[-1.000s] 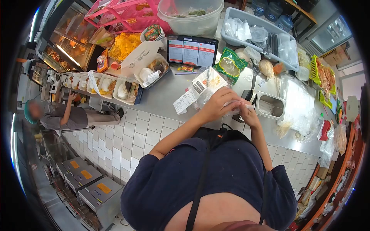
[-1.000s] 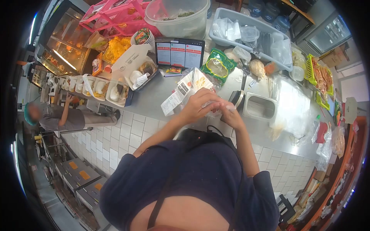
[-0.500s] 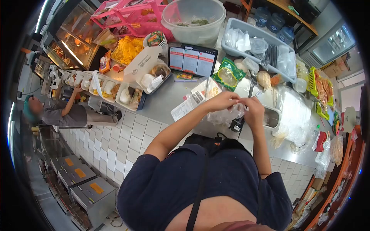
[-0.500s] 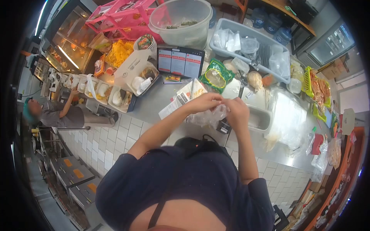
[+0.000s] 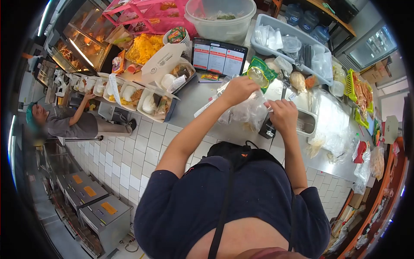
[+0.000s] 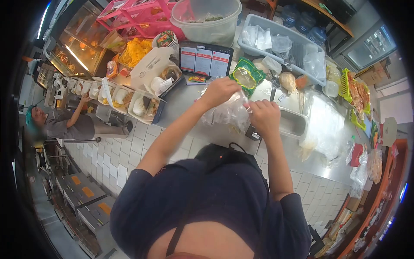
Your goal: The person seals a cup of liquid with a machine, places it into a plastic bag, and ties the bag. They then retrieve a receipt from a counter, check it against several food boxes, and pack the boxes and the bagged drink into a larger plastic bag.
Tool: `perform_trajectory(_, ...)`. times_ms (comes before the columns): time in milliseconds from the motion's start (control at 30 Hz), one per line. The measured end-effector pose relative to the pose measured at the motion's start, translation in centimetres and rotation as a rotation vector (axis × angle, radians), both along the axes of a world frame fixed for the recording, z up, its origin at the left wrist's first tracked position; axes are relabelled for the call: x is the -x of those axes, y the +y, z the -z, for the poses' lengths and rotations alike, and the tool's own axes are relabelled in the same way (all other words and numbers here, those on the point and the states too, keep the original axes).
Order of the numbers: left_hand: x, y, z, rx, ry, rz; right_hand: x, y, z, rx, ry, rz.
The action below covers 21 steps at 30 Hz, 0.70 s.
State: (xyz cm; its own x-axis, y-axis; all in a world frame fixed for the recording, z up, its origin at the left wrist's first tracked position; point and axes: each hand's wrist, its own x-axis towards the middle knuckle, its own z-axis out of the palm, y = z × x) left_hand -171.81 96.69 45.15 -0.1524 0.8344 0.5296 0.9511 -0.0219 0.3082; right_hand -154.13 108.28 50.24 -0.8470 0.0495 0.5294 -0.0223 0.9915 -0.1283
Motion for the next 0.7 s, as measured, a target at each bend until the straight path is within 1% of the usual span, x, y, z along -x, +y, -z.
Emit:
perform_trajectory(67, 2.3, 0.3, 1.5, -0.09, 0.035, -0.208, -0.3, -0.7, -0.4, -0.069, 0.011, -0.029)
perform_trajectory(100, 2.8, -0.2, 1.7, -0.084, 0.024, -0.2, -0.5, -2.2, -0.7, -0.062, 0.022, -0.117)
perform_trajectory(133, 3.5, -1.0, 2.0, -0.056, 0.014, -0.195, -1.2, -3.3, -0.5, -0.06, 0.011, -0.105)
perform_trajectory(200, 4.5, -2.3, 1.8, -0.045, 0.015, -0.168, -2.4, -4.6, -0.2, -0.021, -0.106, -0.161)
perform_trajectory(233, 4.6, -3.3, 1.9, -0.028, 0.008, -0.187, -3.0, -4.3, 0.3, 0.042, -0.265, -0.106)
perform_trajectory(267, 4.4, -4.4, 2.0, -0.006, -0.001, -0.204, -3.0, -4.3, 0.4, 0.04, -0.266, -0.084)
perform_trajectory(300, 4.0, -5.6, 1.2, -0.004, -0.005, -0.179, -2.8, -4.4, 0.5, 0.196, -0.195, -0.01)
perform_trajectory(333, 3.5, -6.8, -0.3, -0.076, -0.087, -0.251, -2.4, -4.5, 0.5, 0.351, -0.117, 0.065)
perform_trajectory(367, 3.0, -7.9, -1.1, -0.148, -0.172, -0.326, -1.6, -4.7, 0.0, 0.462, -0.232, 0.125)
perform_trajectory(400, 2.6, -8.9, -0.9, -0.149, -0.177, -0.301, -0.5, -4.7, 1.1, 0.474, -0.173, 0.109)
perform_trajectory(433, 2.3, -9.7, -0.4, -0.178, -0.307, -0.344, 0.7, -4.7, 3.0, 0.481, -0.111, 0.095)
perform_trajectory(467, 2.2, -10.2, 0.2, -0.203, -0.438, -0.382, 2.0, -4.9, 4.8, 0.509, -0.116, 0.07)
perform_trajectory(500, 2.1, -10.6, 1.6, -0.182, -0.538, -0.449, 3.1, -4.8, 6.8, 0.656, -0.234, 0.052)
perform_trajectory(533, 2.2, -10.9, 3.5, -0.158, -0.636, -0.51, 3.8, -5.4, 7.6, 0.795, -0.22, 0.012)
perform_trajectory(567, 2.5, -11.2, 5.8, -0.175, -0.879, -0.541, 4.8, -5.7, 8.3, 0.927, -0.192, -0.024)
perform_trajectory(600, 2.8, -11.4, 7.9, -0.178, -1.124, -0.548, 5.4, -6.0, 9.9, 0.924, -0.019, -0.03)
perform_trajectory(633, 2.7, -12.0, 8.9, -0.222, -1.401, -0.507, 5.8, -6.6, 8.1, 0.986, 0.048, 0.038)
perform_trajectory(667, 2.3, -12.7, 9.5, -0.183, -1.5, -0.532, 5.8, -6.3, 8.5, 0.593, 0.134, 0.001)
perform_trajectory(700, 2.3, -13.6, 10.5, -0.088, -1.494, -0.514, 4.8, -7.5, 4.7, 1.465, -0.145, -0.012)
